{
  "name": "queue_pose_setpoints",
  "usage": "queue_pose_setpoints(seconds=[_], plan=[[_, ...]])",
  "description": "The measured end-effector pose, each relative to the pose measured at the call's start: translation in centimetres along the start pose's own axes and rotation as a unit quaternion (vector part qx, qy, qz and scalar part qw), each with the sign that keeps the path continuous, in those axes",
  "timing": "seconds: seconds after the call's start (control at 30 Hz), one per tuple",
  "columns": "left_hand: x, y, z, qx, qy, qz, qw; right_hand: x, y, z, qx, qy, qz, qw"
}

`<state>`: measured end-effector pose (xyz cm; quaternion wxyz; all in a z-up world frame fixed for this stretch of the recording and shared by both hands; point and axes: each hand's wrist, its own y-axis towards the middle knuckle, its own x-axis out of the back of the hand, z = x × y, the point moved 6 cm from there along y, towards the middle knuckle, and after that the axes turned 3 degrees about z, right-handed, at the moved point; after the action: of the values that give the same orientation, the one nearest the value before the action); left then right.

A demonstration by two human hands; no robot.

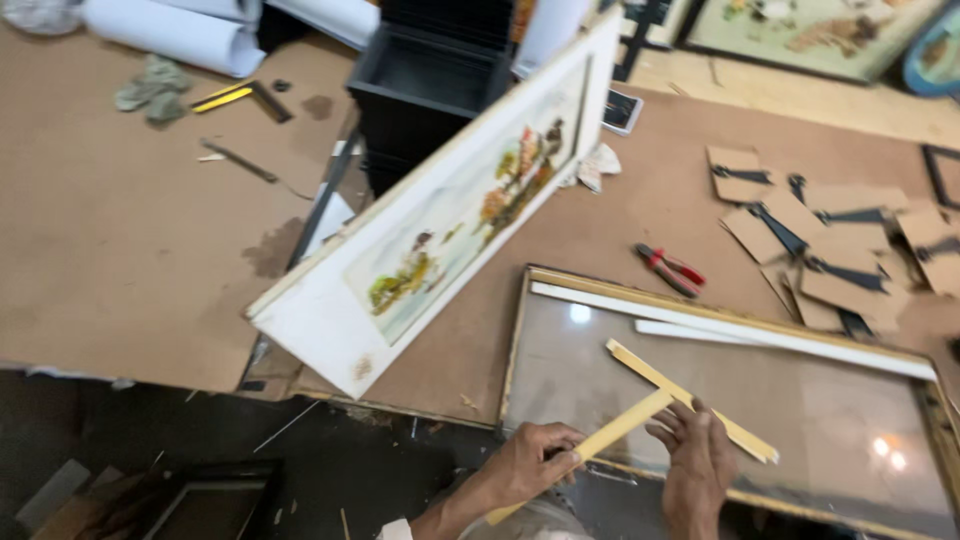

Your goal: The person assembles a picture frame by applying glue to wooden strips and joining them with white plastic corner pieces. They repeatedly apply glue, align the strips, and press the corners to form the frame structure.

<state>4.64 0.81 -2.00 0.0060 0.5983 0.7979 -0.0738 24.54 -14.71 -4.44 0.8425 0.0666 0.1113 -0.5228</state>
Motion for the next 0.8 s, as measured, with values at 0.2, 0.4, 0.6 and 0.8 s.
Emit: queue_pose_setpoints(seconds=[0.2,0.4,0.6,0.8], plan=[[3.7,-2.8,0.9,-0.015,-0.008,-0.094,0.995,3.5,2.6,-5.3,0.054,-0.138,0.037,0.988],[6.6,-5.4,1.4,-0.078,0.079,-0.172,0.979,4.2,5.3,-9.4,-0.010,-0.406,0.068,0.911],[7.7,-8.0,0.2,-0.149,0.069,-0.246,0.955,-2.9,4.7,-6.2,0.007,-0.291,0.136,0.947],[8.8,-9.9,0.0,-0.078,0.112,-0.284,0.949,-11.4,-0.7,-0.1,0.066,-0.237,0.228,0.942]])
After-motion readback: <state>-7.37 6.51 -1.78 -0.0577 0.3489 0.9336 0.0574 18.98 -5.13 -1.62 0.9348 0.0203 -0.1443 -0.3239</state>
